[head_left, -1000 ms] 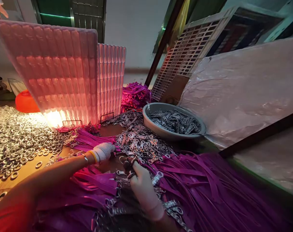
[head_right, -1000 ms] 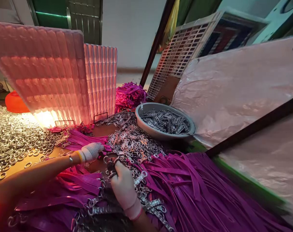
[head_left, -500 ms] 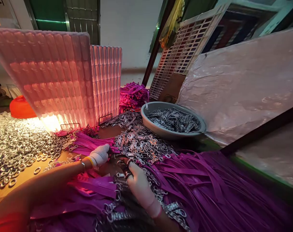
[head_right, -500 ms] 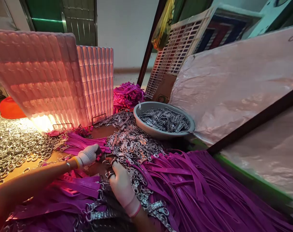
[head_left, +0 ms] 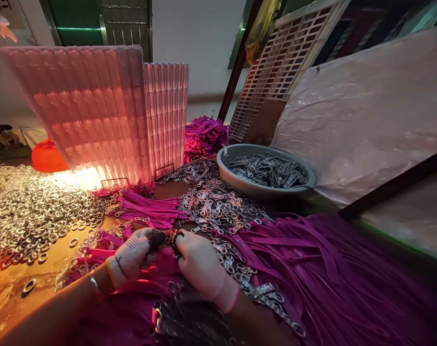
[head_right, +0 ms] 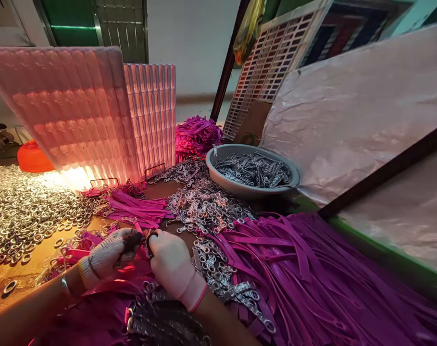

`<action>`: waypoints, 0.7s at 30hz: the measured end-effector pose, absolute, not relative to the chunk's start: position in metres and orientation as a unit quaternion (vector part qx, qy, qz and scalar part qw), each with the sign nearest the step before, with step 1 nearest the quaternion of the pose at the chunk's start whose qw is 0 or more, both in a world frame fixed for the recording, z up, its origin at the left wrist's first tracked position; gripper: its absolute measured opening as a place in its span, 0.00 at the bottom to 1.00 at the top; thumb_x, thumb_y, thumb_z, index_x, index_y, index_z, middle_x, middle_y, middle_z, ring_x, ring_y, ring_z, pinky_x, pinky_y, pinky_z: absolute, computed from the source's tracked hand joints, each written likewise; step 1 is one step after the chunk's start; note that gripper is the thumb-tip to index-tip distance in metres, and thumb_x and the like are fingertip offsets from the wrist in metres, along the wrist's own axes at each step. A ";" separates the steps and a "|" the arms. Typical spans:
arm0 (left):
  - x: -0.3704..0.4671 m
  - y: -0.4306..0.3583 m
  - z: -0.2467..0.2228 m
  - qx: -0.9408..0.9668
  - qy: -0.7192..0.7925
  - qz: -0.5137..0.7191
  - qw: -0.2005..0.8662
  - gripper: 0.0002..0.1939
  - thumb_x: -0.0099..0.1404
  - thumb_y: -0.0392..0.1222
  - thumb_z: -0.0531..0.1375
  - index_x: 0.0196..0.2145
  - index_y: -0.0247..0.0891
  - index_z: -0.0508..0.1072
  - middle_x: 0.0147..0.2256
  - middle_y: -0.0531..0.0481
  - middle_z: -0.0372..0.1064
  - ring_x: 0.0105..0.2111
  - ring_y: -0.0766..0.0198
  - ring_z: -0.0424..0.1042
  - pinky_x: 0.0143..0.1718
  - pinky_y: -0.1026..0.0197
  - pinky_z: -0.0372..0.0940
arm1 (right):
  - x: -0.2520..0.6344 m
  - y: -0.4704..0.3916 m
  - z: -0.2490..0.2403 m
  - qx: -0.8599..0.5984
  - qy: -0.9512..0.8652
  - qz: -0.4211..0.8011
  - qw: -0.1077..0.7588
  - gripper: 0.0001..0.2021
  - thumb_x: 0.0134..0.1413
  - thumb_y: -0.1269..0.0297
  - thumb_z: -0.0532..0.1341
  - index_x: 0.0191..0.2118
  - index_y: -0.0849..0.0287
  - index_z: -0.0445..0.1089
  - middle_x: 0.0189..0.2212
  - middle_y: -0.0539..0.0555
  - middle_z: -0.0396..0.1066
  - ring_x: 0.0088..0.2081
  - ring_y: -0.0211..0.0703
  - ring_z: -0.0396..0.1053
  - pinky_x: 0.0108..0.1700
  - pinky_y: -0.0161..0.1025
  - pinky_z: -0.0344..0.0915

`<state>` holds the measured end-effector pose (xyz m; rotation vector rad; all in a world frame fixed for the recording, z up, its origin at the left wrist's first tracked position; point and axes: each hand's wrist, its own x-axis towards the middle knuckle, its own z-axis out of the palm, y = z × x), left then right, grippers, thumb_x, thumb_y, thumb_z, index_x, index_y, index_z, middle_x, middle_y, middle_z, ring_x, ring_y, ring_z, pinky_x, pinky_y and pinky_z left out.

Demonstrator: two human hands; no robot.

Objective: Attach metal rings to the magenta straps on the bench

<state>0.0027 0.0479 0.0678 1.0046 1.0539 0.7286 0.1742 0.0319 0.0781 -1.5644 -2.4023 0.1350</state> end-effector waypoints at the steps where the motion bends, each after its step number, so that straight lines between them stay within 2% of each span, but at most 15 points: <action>1: 0.002 0.046 0.066 0.428 0.469 0.325 0.700 0.16 0.59 0.53 0.60 0.27 0.37 0.64 0.15 0.60 0.51 0.12 0.75 0.46 0.11 0.70 0.40 | 0.174 0.030 0.079 -0.540 -0.830 0.048 0.130 0.11 0.48 0.79 0.54 0.34 0.60 0.70 0.35 0.57 0.73 0.36 0.43 0.68 0.37 0.36 0.56; 6: -0.001 0.038 0.058 0.354 0.438 0.364 0.742 0.14 0.56 0.50 0.62 0.29 0.39 0.62 0.18 0.61 0.51 0.14 0.75 0.44 0.11 0.70 0.39 | 0.169 0.020 0.084 -0.543 -0.830 0.052 0.115 0.13 0.49 0.79 0.53 0.36 0.60 0.71 0.37 0.56 0.73 0.38 0.43 0.68 0.38 0.37 0.56; 10: -0.003 0.032 0.058 0.412 0.426 0.366 0.717 0.16 0.60 0.53 0.59 0.27 0.39 0.61 0.17 0.61 0.48 0.14 0.74 0.43 0.12 0.69 0.38 | 0.161 0.015 0.087 -0.550 -0.831 0.034 0.078 0.14 0.49 0.80 0.53 0.36 0.60 0.72 0.38 0.57 0.73 0.39 0.45 0.68 0.39 0.38 0.57; 13: -0.007 0.028 0.060 0.564 0.459 0.363 0.582 0.19 0.62 0.53 0.58 0.24 0.36 0.63 0.18 0.57 0.54 0.17 0.73 0.50 0.17 0.69 0.46 | 0.156 0.014 0.086 -0.554 -0.831 0.005 0.044 0.12 0.52 0.78 0.53 0.36 0.60 0.72 0.38 0.59 0.72 0.38 0.46 0.69 0.36 0.39 0.56; 16: -0.013 0.024 0.055 0.698 0.467 0.352 0.412 0.14 0.62 0.48 0.58 0.26 0.34 0.69 0.24 0.52 0.65 0.25 0.69 0.58 0.25 0.68 0.54 | 0.153 0.014 0.083 -0.550 -0.835 -0.016 0.017 0.12 0.54 0.78 0.52 0.36 0.61 0.72 0.36 0.60 0.72 0.36 0.46 0.69 0.33 0.39 0.55; 21: -0.022 0.023 0.035 0.778 0.462 0.292 0.310 0.05 0.62 0.38 0.56 0.31 0.36 0.71 0.29 0.50 0.69 0.28 0.66 0.64 0.31 0.65 0.58 | 0.151 0.013 0.077 -0.549 -0.836 -0.017 0.004 0.12 0.52 0.79 0.53 0.34 0.61 0.72 0.35 0.60 0.72 0.35 0.45 0.69 0.32 0.39 0.54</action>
